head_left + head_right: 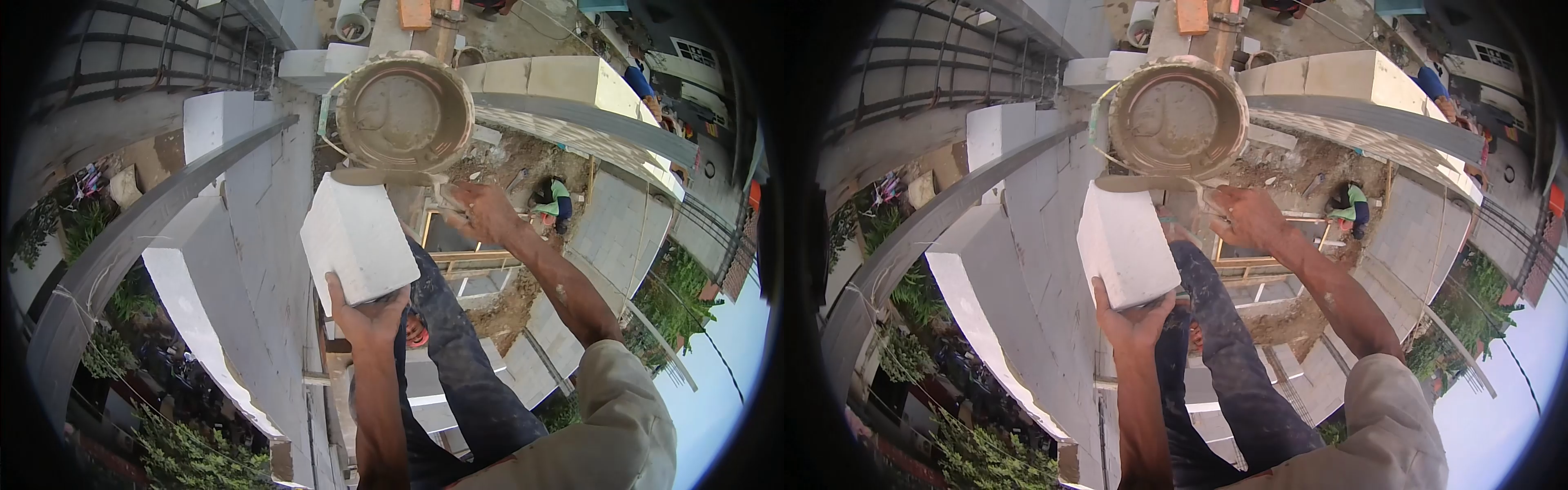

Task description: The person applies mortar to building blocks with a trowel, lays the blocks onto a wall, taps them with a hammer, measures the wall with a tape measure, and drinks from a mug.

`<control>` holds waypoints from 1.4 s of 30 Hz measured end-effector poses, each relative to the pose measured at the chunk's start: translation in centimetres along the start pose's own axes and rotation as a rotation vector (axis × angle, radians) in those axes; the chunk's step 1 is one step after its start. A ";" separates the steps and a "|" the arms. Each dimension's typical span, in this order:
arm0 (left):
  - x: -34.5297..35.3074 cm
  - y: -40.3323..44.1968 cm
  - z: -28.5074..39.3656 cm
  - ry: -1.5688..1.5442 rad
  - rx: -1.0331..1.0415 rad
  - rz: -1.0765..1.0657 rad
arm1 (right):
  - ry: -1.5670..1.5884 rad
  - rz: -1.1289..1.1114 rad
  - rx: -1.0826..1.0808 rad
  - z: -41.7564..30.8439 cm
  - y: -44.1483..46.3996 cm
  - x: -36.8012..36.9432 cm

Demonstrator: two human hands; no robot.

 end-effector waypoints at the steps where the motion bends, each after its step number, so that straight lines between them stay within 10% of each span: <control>1: 0.1 0.0 0.0 0.006 0.003 -0.007 | -0.005 0.010 0.052 -1.0 -0.7 -0.2; 15: 0.5 0.0 0.6 -0.067 -0.051 -0.128 | 0.062 0.050 0.003 -10.5 -15.1 -1.0; 20: -0.9 -2.7 1.3 -0.002 -0.003 -0.106 | 0.331 0.189 0.409 -6.8 -11.8 -0.4; 25: -5.4 -8.7 3.0 0.237 0.118 -0.046 | 0.476 -0.135 0.718 2.9 -1.5 4.3; 28: -7.5 -13.2 4.0 0.224 0.161 -0.002 | 0.820 -0.148 0.634 -1.9 0.4 2.5; 33: -12.1 -19.5 4.7 0.532 0.298 0.072 | 0.297 -0.108 0.471 -5.5 -7.5 2.5; 42: -14.3 -29.9 10.5 1.121 0.616 0.109 | 0.311 -0.278 0.435 -17.1 -19.4 4.5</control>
Point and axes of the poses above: each hand's wrist, its own y-axis towards the middle knuckle, its own x-axis out of the palm, z = x × y, the point moved 6 cm from there along y, towards the middle knuckle, and after that the axes turned 9 degrees about -y, right-handed, at the moved point
